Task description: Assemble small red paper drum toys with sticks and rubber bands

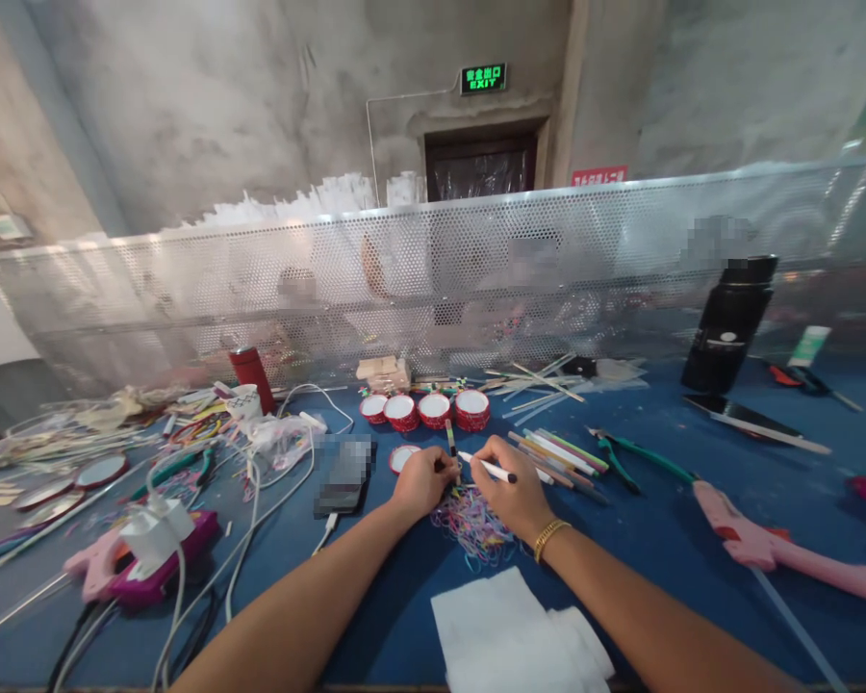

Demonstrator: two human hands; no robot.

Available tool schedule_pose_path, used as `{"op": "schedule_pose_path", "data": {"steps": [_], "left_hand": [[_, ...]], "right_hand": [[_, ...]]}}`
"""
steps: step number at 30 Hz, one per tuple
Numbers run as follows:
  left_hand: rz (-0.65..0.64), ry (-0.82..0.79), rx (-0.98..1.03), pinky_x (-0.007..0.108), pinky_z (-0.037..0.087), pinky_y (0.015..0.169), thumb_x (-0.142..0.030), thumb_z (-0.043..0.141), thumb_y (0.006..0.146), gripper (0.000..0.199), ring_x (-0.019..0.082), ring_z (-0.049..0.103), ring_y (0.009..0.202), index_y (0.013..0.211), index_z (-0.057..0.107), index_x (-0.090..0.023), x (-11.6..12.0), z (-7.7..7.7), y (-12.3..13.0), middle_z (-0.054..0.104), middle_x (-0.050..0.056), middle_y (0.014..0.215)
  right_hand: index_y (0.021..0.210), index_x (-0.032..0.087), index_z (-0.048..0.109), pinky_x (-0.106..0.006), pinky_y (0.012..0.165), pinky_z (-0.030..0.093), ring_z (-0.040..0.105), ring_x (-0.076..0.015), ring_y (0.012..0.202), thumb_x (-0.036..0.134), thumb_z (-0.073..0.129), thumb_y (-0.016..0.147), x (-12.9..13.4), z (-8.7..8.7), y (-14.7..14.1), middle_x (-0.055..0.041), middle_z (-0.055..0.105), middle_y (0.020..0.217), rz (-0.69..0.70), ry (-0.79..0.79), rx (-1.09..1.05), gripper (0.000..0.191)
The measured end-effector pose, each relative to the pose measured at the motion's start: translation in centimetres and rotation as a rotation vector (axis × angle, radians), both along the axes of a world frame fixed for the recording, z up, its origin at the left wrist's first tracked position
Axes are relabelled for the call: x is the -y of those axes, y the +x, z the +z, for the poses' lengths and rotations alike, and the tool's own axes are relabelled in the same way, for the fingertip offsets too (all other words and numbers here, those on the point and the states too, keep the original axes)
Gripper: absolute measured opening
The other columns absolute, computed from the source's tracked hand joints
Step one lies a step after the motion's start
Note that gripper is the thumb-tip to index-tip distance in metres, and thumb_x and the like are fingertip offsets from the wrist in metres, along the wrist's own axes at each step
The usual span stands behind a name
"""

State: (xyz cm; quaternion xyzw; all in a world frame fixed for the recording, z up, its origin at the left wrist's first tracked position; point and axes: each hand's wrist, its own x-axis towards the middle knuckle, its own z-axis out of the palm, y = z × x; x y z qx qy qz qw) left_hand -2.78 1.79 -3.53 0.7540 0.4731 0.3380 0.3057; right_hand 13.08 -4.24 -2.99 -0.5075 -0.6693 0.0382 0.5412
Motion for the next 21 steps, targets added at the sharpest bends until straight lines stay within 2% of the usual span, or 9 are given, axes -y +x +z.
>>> {"op": "schedule_pose_path", "data": {"steps": [6,11,21], "left_hand": [[-0.004,0.021,0.016,0.024,0.036,0.058,-0.023,0.065,0.075,0.011,0.013,0.054,0.061,0.067,0.061,-0.016,-0.21,-0.27,-0.29,0.064,-0.001,0.063],[0.017,-0.020,0.019,0.024,0.037,0.057,-0.026,0.066,0.075,0.012,0.014,0.054,0.060,0.068,0.062,-0.017,-0.11,-0.35,-0.31,0.063,-0.001,0.062],[0.010,0.011,0.004,0.024,0.036,0.056,-0.022,0.064,0.075,0.010,0.014,0.054,0.061,0.066,0.060,-0.017,0.48,0.34,-0.28,0.063,-0.001,0.063]], "right_hand": [[0.068,0.023,0.047,-0.028,0.062,0.038,0.055,-0.0181,0.065,0.025,0.051,0.084,-0.17,-0.21,-0.16,-0.0002,0.060,0.065,0.033,0.017,0.023,0.017],[0.069,0.023,0.048,-0.029,0.061,0.038,0.056,-0.0180,0.064,0.025,0.052,0.083,-0.24,-0.36,-0.19,-0.0004,0.061,0.065,0.006,0.024,0.032,0.015],[0.068,0.024,0.045,-0.029,0.061,0.039,0.056,-0.0186,0.064,0.025,0.052,0.084,-0.22,-0.29,-0.29,-0.0005,0.060,0.065,0.039,0.014,0.022,0.018]]}}
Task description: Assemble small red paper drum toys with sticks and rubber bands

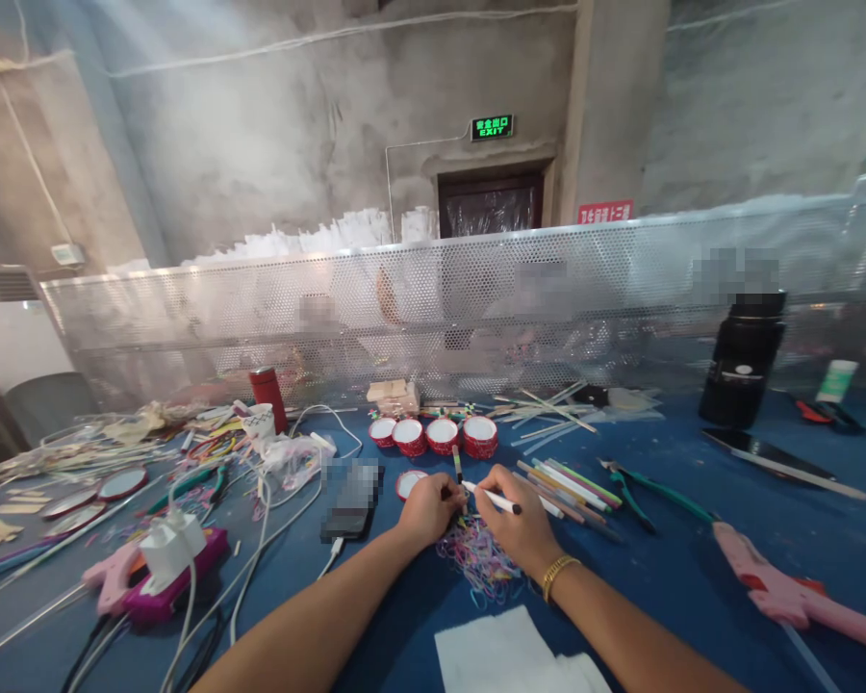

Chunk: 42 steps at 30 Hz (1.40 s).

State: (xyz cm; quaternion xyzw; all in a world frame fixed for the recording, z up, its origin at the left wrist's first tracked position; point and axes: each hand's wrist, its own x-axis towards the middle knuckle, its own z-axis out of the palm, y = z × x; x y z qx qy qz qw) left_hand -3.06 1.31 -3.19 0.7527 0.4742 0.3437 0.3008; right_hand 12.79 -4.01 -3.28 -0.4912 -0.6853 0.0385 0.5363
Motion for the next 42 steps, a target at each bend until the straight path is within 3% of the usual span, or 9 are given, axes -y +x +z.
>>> {"op": "schedule_pose_path", "data": {"steps": [17,23,37,42], "left_hand": [[-0.010,-0.058,0.052,0.023,0.036,0.055,-0.021,0.062,0.077,0.011,0.013,0.054,0.056,0.067,0.057,-0.018,-0.6,-0.5,0.4,0.063,-0.002,0.061],[-0.022,0.011,0.002,0.024,0.037,0.059,-0.025,0.064,0.075,0.013,0.013,0.054,0.061,0.066,0.059,-0.017,-1.0,-0.6,0.1,0.063,-0.001,0.064],[-0.006,-0.045,0.063,0.023,0.033,0.055,-0.020,0.064,0.074,0.013,0.011,0.048,0.054,0.064,0.057,-0.016,-0.3,0.2,0.6,0.059,-0.003,0.059],[-0.013,-0.011,0.063,0.023,0.034,0.056,-0.022,0.065,0.073,0.013,0.012,0.049,0.056,0.063,0.058,-0.016,-0.5,-0.1,0.6,0.059,-0.003,0.059]], "right_hand": [[0.067,0.023,0.046,-0.028,0.061,0.037,0.057,-0.0175,0.063,0.024,0.052,0.084,0.2,0.4,0.2,0.0002,0.061,0.064,-0.026,-0.004,-0.020,0.018],[0.068,0.023,0.048,-0.028,0.061,0.037,0.056,-0.0174,0.063,0.024,0.051,0.083,0.2,0.4,0.2,-0.0003,0.060,0.064,-0.025,-0.005,0.004,0.016],[0.069,0.023,0.048,-0.027,0.061,0.038,0.056,-0.0167,0.063,0.026,0.052,0.083,0.1,0.3,0.4,-0.0003,0.059,0.064,-0.037,0.001,-0.034,0.016],[0.069,0.023,0.049,-0.026,0.060,0.038,0.056,-0.0167,0.063,0.026,0.052,0.084,0.1,0.2,0.4,-0.0004,0.060,0.064,0.018,-0.008,-0.026,0.015]]}}
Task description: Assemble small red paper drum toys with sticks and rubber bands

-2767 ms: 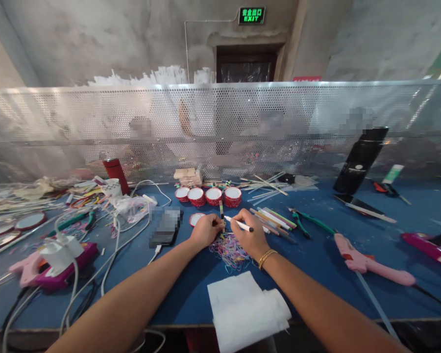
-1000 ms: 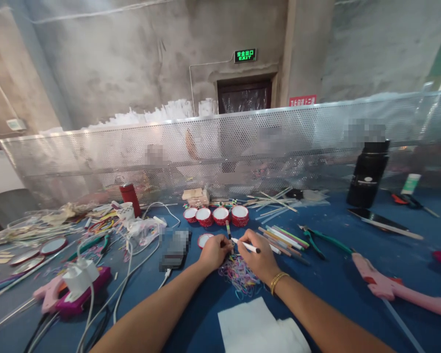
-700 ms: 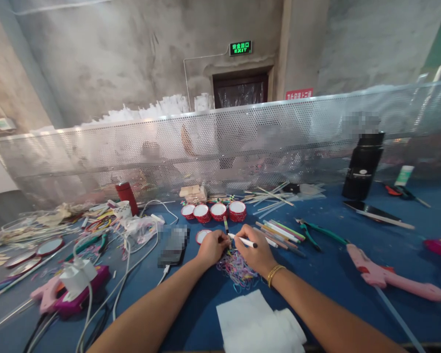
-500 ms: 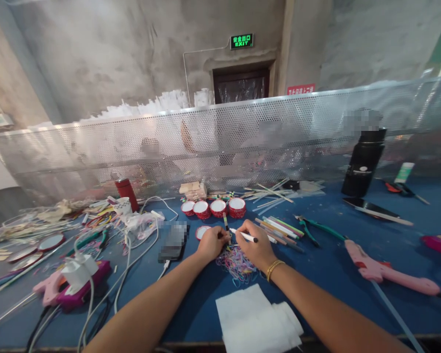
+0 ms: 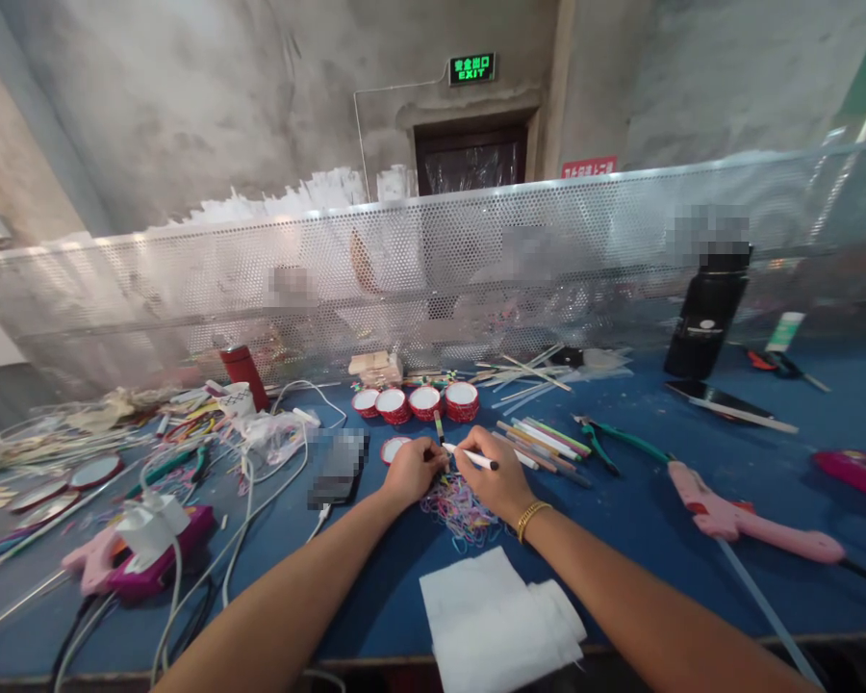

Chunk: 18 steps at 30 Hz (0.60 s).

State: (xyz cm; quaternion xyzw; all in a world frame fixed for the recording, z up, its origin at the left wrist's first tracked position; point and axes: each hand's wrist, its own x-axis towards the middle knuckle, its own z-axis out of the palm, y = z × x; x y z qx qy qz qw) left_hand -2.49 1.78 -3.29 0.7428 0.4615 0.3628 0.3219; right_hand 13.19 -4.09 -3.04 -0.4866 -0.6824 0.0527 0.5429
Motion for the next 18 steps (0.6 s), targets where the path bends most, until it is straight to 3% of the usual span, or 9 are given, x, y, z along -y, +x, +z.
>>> {"op": "schedule_pose_path", "data": {"steps": [18], "left_hand": [[-0.018,0.047,-0.044,0.024,0.035,0.056,-0.028,0.066,0.075,0.015,0.013,0.053,0.059,0.067,0.061,-0.017,-0.98,-1.03,-0.30,0.063,-0.001,0.063]], "right_hand": [[0.069,0.023,0.050,-0.028,0.061,0.039,0.057,-0.0175,0.064,0.025,0.054,0.082,-0.08,-0.13,0.20,-0.0002,0.060,0.064,-0.033,-0.010,-0.005,0.014]]}}
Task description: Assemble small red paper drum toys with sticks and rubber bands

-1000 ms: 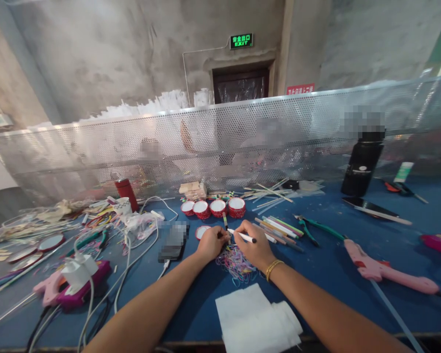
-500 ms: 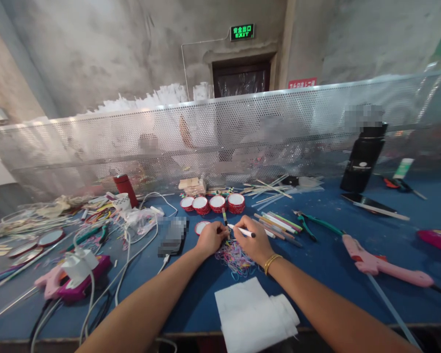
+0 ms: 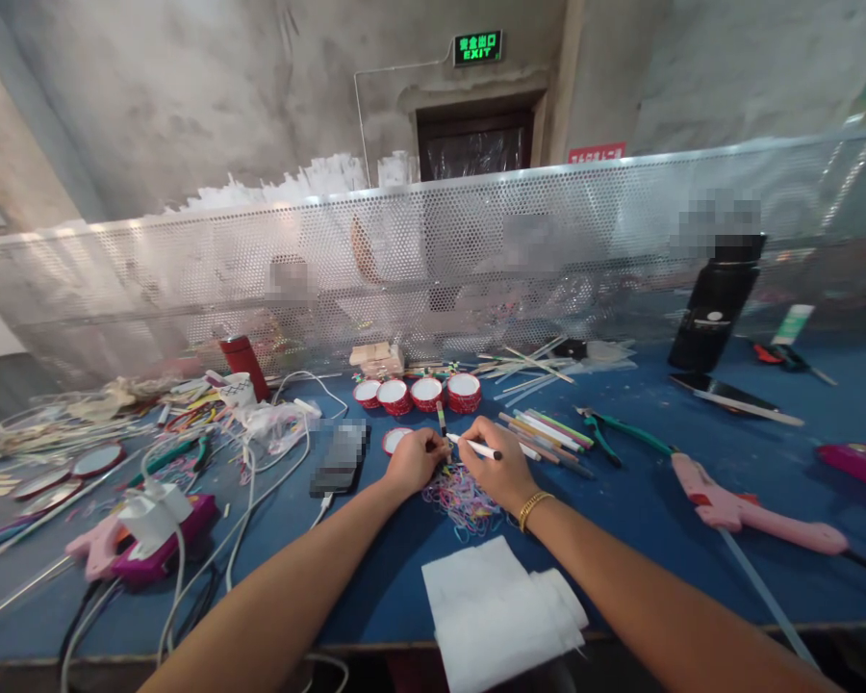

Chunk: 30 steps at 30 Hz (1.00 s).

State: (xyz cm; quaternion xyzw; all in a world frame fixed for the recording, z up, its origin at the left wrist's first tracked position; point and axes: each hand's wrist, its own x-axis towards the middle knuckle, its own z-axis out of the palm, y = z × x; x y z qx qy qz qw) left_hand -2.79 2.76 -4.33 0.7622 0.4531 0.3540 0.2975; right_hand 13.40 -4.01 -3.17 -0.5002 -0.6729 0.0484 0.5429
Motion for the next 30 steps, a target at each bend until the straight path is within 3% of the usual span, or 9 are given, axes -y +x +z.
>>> {"op": "schedule_pose_path", "data": {"steps": [5,10,14,18,22,30], "left_hand": [[-0.021,0.009,-0.011,0.024,0.038,0.058,-0.032,0.064,0.077,0.017,0.014,0.056,0.062,0.068,0.060,-0.018,-0.8,-0.9,-0.2,0.066,0.000,0.068],[-0.065,0.035,0.049,0.024,0.040,0.059,-0.032,0.064,0.076,0.017,0.014,0.057,0.064,0.068,0.058,-0.018,-1.0,-1.1,-0.3,0.066,0.000,0.069],[-0.084,-0.006,0.153,0.023,0.035,0.054,-0.039,0.065,0.077,0.023,0.011,0.048,0.056,0.068,0.058,-0.018,-0.2,-0.3,-0.2,0.059,-0.002,0.061],[-0.093,-0.082,0.269,0.022,0.032,0.052,-0.048,0.067,0.074,0.034,0.009,0.043,0.053,0.067,0.059,-0.016,0.8,1.1,0.2,0.054,-0.003,0.058],[-0.092,-0.124,0.370,0.021,0.032,0.051,-0.053,0.072,0.068,0.040,0.008,0.042,0.053,0.068,0.058,-0.016,1.7,2.1,0.6,0.054,-0.004,0.058],[-0.118,-0.273,0.445,0.021,0.029,0.047,-0.056,0.074,0.065,0.044,0.007,0.041,0.047,0.072,0.056,-0.017,2.3,2.2,0.9,0.052,-0.005,0.053]], "right_hand": [[0.070,0.023,0.050,-0.029,0.063,0.039,0.057,-0.0184,0.066,0.023,0.054,0.083,-0.1,0.0,0.2,-0.0002,0.061,0.065,-0.091,0.047,-0.023,0.013],[0.093,0.023,0.060,-0.031,0.071,0.045,0.064,-0.0205,0.077,0.031,0.049,0.093,-0.4,0.0,0.4,-0.0027,0.070,0.081,-0.011,0.044,-0.050,0.014],[0.104,0.025,0.060,-0.031,0.071,0.049,0.068,-0.0190,0.074,0.033,0.039,0.099,-0.6,-0.2,0.6,-0.0021,0.072,0.081,0.078,-0.014,-0.102,0.023],[0.101,0.023,0.057,-0.032,0.073,0.048,0.067,-0.0211,0.078,0.030,0.056,0.089,-0.6,-0.2,0.6,-0.0013,0.071,0.078,0.055,0.001,-0.027,0.013],[0.103,0.023,0.054,-0.034,0.079,0.046,0.067,-0.0215,0.081,0.025,0.068,0.080,-0.4,0.0,0.4,-0.0002,0.071,0.081,0.097,0.021,0.012,0.028],[0.102,0.023,0.052,-0.032,0.076,0.045,0.065,-0.0196,0.077,0.019,0.067,0.077,-0.1,0.3,0.3,0.0016,0.068,0.075,0.108,0.015,0.044,0.029]]}}
